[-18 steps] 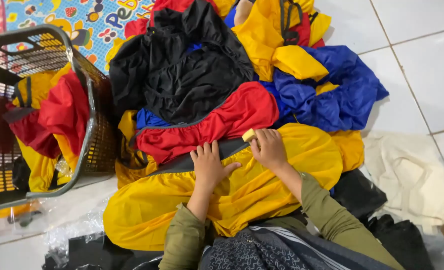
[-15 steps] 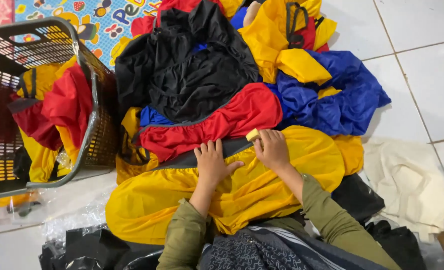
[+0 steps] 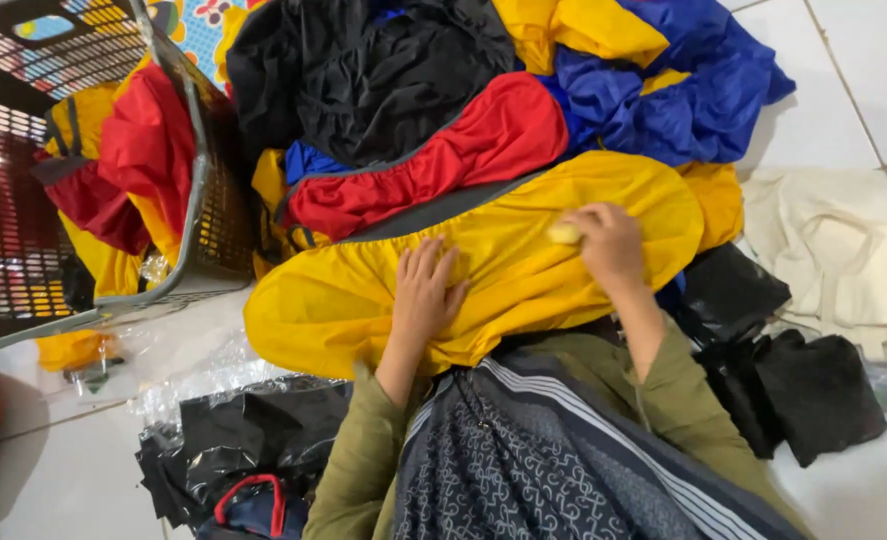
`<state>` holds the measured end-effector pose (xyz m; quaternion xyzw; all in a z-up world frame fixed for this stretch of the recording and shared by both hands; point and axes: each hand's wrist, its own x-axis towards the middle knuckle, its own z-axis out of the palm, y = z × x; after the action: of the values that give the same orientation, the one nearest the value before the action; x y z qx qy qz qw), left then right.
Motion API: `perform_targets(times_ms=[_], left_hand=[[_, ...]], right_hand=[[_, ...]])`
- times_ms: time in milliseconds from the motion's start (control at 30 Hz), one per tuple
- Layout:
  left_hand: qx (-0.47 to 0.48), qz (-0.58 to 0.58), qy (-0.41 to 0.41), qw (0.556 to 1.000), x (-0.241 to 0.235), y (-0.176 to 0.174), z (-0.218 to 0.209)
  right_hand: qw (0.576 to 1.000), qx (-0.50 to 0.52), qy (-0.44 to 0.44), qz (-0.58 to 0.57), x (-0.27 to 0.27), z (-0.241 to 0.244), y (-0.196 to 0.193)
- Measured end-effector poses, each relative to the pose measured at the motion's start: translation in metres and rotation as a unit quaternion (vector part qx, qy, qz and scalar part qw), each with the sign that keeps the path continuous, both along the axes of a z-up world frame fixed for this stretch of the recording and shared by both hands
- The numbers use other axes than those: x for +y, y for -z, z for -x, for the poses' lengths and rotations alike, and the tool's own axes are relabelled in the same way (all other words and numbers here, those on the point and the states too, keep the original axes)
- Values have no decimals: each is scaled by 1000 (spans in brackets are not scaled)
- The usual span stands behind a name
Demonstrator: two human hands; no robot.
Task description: The person irons a yellow garment on a black ironing board using a yellow sponge-like object. They smooth the fabric, fold it, and then place it into a clear plastic bag.
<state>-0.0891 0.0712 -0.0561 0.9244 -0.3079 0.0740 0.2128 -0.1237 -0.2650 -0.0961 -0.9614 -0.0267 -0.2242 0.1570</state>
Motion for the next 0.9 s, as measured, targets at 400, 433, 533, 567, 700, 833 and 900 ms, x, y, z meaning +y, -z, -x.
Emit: perform_targets(times_ms=[400, 433, 533, 567, 700, 833, 900], left_hand=[[31, 0, -19, 999, 24, -13, 20], [34, -1, -21, 999, 26, -9, 20], [19, 8, -7, 1000, 45, -7, 27], [-6, 27, -21, 999, 55, -13, 31], [-40, 64, -93, 993, 104, -53, 44], [-74, 73, -108, 989, 108, -54, 28], [-78, 105, -74, 989, 91, -43, 16]], right_hand=[[964, 4, -241, -114, 126, 4, -66], [963, 6, -243, -116, 119, 4, -58], [973, 19, -230, 3, 73, 11, -29], [988, 63, -129, 48, 38, 14, -19], [943, 203, 255, 61, -59, 34, -31], [986, -22, 147, 72, -16, 26, -50], [995, 0, 39, -94, 51, 12, -68]])
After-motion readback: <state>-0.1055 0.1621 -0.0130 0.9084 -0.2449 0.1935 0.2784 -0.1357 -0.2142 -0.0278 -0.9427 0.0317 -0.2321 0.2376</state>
